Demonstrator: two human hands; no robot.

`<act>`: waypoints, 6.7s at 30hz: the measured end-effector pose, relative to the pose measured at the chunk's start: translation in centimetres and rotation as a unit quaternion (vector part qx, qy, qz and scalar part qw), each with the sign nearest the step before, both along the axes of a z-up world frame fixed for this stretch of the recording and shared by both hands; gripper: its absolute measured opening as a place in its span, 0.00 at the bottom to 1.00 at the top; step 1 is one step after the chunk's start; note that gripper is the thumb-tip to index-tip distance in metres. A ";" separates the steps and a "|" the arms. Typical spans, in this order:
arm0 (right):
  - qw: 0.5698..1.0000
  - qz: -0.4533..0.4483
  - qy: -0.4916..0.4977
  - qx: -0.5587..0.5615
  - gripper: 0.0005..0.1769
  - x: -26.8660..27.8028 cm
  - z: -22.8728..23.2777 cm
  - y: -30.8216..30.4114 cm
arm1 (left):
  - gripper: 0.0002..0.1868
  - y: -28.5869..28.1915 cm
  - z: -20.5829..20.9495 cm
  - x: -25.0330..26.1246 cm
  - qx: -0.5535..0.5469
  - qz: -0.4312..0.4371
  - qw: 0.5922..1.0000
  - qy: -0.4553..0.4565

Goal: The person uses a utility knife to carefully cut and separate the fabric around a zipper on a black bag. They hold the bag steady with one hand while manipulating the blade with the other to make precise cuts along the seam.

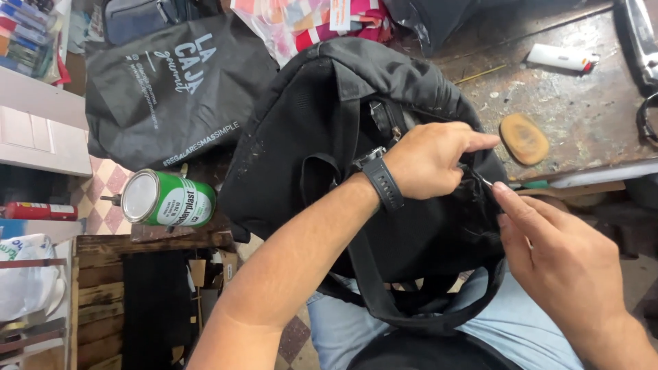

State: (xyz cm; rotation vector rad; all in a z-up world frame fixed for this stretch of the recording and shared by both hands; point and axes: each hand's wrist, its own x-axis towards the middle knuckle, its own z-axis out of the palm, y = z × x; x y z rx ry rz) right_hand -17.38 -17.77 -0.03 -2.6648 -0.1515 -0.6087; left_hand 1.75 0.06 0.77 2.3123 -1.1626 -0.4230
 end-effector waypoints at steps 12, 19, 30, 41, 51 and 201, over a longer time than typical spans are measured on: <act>0.997 -0.020 0.025 -0.069 0.24 1.0 0.4 0.9 | 0.41 0.1 0.8 -0.2 -0.002 -0.011 1.000 0.020; 0.996 -0.024 0.022 -0.085 0.23 0.8 0.0 1.6 | 0.42 0.3 0.2 0.0 -0.008 -0.017 1.000 0.023; 0.995 -0.048 -0.040 -0.076 0.24 -1.5 -1.8 2.1 | 0.44 1.5 -0.2 0.0 -0.058 0.007 0.988 0.142; 0.997 -0.033 0.042 -0.058 0.25 0.2 -0.9 1.4 | 0.44 1.6 -0.4 0.1 -0.052 -0.004 0.990 0.133; 0.994 0.009 0.106 -0.034 0.27 1.4 0.5 0.1 | 0.45 1.5 -0.5 0.1 -0.045 -0.006 0.989 0.139; 0.997 0.000 0.054 0.048 0.26 -1.1 -3.7 -1.1 | 0.46 1.1 -3.0 1.5 -0.038 -0.100 0.993 0.044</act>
